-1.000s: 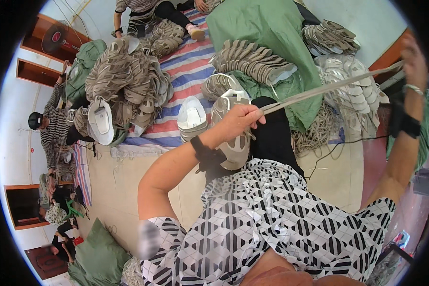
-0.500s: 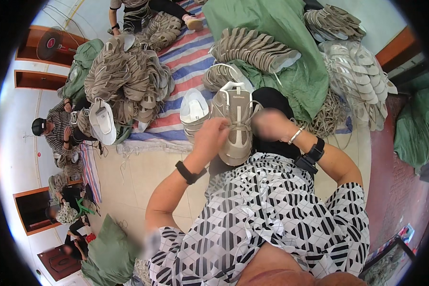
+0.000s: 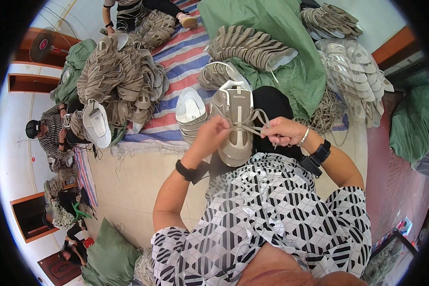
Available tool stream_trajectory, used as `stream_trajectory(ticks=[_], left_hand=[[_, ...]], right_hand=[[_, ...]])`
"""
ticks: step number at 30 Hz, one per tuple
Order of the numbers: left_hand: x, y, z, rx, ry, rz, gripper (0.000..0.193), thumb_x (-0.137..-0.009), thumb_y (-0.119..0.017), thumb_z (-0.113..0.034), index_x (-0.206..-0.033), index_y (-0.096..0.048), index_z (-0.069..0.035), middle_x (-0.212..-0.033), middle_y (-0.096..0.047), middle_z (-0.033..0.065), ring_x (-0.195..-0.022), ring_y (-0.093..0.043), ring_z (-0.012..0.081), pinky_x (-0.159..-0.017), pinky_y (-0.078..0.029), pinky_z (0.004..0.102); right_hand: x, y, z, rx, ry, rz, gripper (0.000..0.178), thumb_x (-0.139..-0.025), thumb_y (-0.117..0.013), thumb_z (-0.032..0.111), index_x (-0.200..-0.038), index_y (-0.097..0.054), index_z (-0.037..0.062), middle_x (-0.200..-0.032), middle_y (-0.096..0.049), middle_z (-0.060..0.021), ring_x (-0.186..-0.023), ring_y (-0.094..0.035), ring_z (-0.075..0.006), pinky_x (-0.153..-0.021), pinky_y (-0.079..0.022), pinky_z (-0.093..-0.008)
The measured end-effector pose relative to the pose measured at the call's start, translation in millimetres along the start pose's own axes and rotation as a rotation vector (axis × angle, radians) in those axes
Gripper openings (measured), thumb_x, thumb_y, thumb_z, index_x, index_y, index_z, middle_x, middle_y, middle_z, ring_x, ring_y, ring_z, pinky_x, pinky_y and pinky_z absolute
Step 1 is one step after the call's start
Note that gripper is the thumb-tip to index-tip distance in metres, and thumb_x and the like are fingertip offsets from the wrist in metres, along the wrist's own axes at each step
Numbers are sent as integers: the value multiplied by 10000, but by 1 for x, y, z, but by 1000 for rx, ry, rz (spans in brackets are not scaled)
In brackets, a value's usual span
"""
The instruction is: The person sits on the floor and laces a beige sneaker by hand. They thread the laces through the eyelets, pull them tight, and tie a knot. The person then picks up a white shoe insole and places it inside the sneaker before continuing to adjust the laces.
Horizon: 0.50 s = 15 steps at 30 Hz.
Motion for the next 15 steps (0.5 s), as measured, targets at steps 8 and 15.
stream_trajectory(ticks=[8,15], left_hand=[[0,-27,-60,-675,-174,11,284,-772,-689,-140,-1047,-620,-118,-870,-548,67,-792,-566,252,-693,-472,357],[30,-5,-51,-511,-221,-317,712,-695,-760,-281,-1302,-445,-84,-1265,-447,163,-1187,-410,351,-982,-374,427]], right_hand=[[5,-12,-1,-345,73,137,189,-960,-498,176,-975,-581,8,-585,-534,-19,-344,-338,-26,-311,-247,-175],[24,49,69,-283,349,37,211,-946,-531,228,-874,-586,38,-539,-462,26,-363,-303,-16,-322,-266,-160]])
Point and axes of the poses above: each hand's wrist, its own x-axis away from the middle knuckle, its own y-axis out of the back of the hand, z = x × y, the point moved 10 cm from there along -x, towards the middle knuckle
